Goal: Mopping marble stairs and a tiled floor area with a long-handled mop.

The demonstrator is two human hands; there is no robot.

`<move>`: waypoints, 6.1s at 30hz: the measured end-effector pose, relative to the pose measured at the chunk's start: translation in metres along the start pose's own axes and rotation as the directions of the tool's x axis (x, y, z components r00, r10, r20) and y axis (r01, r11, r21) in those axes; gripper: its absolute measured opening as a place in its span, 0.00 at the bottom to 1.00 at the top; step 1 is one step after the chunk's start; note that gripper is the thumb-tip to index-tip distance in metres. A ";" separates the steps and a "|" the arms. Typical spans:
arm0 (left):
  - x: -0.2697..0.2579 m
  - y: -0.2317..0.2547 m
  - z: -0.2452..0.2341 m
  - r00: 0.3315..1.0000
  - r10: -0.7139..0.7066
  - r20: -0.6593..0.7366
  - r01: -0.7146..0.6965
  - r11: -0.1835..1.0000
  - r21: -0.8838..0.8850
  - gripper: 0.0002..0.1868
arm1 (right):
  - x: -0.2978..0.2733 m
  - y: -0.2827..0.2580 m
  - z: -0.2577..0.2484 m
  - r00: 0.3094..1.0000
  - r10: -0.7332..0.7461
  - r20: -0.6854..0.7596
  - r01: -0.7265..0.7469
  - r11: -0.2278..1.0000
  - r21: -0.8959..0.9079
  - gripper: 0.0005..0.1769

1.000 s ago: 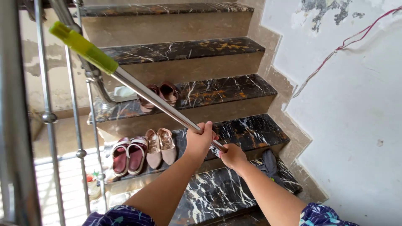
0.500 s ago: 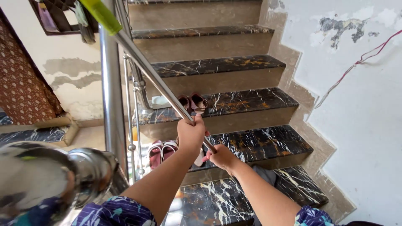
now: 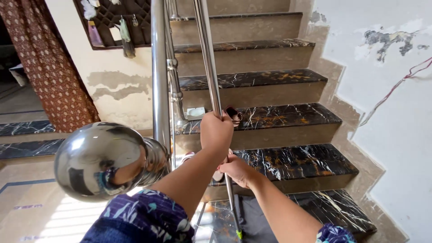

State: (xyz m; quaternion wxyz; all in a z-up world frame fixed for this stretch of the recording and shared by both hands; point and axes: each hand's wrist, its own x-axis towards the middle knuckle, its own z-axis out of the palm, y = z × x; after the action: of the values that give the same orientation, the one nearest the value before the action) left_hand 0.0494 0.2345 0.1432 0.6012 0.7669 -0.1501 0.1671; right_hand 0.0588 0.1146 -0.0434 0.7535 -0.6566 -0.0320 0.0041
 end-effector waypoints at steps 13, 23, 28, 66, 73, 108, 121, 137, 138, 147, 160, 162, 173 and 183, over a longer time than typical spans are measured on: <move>-0.003 0.012 -0.031 0.995 -0.039 0.094 0.025 0.989 0.147 0.15 | -0.023 -0.041 0.079 0.982 0.171 -0.083 -0.166 0.984 0.062 0.05; 0.017 0.006 -0.003 0.899 -0.196 0.392 0.235 0.971 -0.053 0.14 | -0.040 -0.008 0.065 0.902 -0.193 -0.387 0.129 0.974 -0.185 0.08; 0.007 0.007 0.015 0.831 -0.182 0.526 0.290 0.948 -0.129 0.15 | -0.072 -0.017 0.061 0.850 -0.219 -0.479 0.102 0.960 -0.259 0.06; -0.114 0.047 0.059 0.578 0.011 0.816 0.267 0.942 -0.202 0.12 | -0.225 -0.003 0.051 0.602 -0.347 -0.720 0.025 0.909 -0.417 0.09; -0.165 0.073 0.043 0.469 0.112 0.876 0.141 0.970 -0.199 0.13 | -0.250 0.005 0.062 0.569 -0.240 -0.786 0.046 0.964 -0.261 0.05; -0.163 0.057 0.001 0.805 0.158 0.573 0.118 0.903 -0.414 0.24 | -0.198 0.023 0.031 0.855 0.009 -0.519 -0.173 0.947 -0.270 0.15; -0.159 0.054 0.024 0.871 0.148 0.469 0.076 0.901 -0.426 0.24 | -0.185 0.018 0.009 0.842 0.006 -0.540 -0.235 0.905 -0.356 0.13; -0.153 0.059 0.055 0.838 0.345 0.423 -0.006 0.781 -0.625 0.24 | -0.194 0.023 -0.013 0.738 -0.395 -0.547 0.144 0.885 -0.444 0.10; -0.155 0.060 0.056 0.839 0.388 0.381 -0.052 0.754 -0.654 0.23 | -0.199 0.014 -0.005 0.716 -0.474 -0.512 0.268 0.864 -0.426 0.04; -0.189 0.068 0.034 0.727 0.566 0.390 -0.016 0.581 -0.814 0.23 | -0.230 0.028 0.017 0.410 -0.667 -0.622 0.087 0.707 -0.702 0.08; -0.224 0.045 -0.029 0.523 0.678 0.517 0.179 0.505 -0.844 0.26 | -0.260 0.038 0.107 0.242 -0.851 -0.467 -0.016 0.477 -0.878 0.03; -0.226 0.047 -0.039 0.513 0.676 0.529 0.130 0.548 -0.827 0.28 | -0.261 0.046 0.102 0.215 -0.815 -0.538 -0.185 0.507 -0.842 0.05; -0.232 0.037 -0.054 0.493 0.678 0.546 0.109 0.574 -0.811 0.29 | -0.264 0.055 0.106 0.226 -0.860 -0.457 -0.206 0.417 -0.885 0.06; -0.244 0.032 -0.092 0.597 0.555 0.580 0.092 0.670 -0.736 0.21 | -0.263 0.085 0.109 0.211 -0.841 -0.498 -0.011 0.507 -0.862 0.11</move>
State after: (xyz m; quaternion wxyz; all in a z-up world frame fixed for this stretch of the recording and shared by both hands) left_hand -0.1908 0.3241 0.0845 0.6896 0.4414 -0.5507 -0.1622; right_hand -0.2062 0.2210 -0.1236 0.2709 -0.7282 0.1870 -0.6011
